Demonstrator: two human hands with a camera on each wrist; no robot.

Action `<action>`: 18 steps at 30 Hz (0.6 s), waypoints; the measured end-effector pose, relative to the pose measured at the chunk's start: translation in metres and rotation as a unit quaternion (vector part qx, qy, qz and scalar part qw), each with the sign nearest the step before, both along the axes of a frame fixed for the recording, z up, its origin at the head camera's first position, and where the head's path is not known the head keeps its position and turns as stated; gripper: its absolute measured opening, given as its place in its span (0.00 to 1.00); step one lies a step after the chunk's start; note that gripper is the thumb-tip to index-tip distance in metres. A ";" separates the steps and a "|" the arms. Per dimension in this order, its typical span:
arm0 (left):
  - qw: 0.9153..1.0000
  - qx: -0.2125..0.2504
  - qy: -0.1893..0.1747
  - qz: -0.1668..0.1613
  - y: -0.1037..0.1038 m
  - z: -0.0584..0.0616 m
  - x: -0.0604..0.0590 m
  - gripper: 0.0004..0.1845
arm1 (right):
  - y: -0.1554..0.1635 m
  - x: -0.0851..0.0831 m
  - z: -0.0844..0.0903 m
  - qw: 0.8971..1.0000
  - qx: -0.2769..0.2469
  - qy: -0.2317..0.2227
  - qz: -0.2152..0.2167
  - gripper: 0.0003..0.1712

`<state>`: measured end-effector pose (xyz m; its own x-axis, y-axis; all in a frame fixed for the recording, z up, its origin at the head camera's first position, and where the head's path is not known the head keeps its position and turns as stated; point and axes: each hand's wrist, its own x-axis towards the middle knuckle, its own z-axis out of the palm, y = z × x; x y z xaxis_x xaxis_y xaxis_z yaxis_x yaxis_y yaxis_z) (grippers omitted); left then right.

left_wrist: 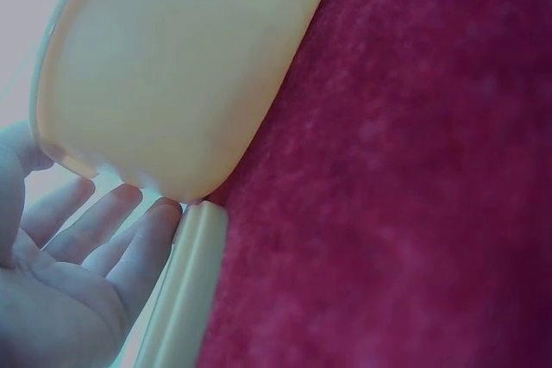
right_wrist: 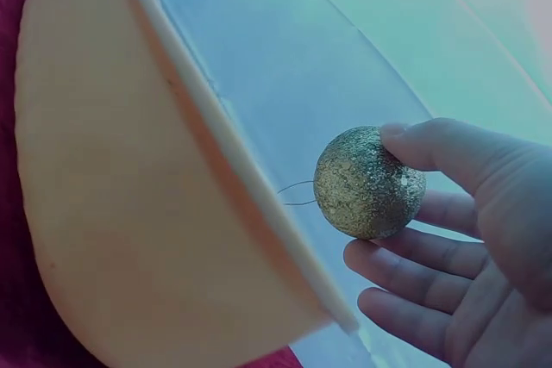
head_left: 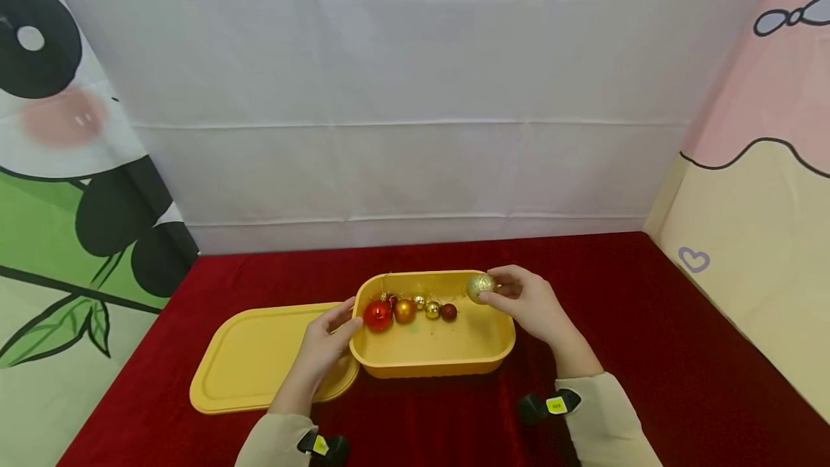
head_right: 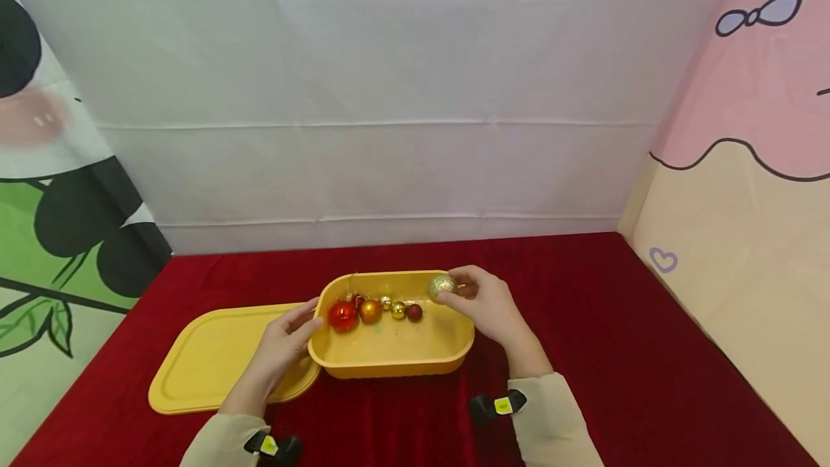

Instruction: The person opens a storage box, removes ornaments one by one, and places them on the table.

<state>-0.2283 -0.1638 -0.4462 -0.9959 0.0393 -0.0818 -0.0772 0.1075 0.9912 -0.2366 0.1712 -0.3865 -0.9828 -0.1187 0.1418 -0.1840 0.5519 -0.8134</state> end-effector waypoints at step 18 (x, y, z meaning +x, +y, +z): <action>1.000 0.021 -0.004 -0.005 0.000 0.002 0.002 0.28 | 0.025 -0.002 0.000 0.999 -0.006 0.000 -0.034 0.30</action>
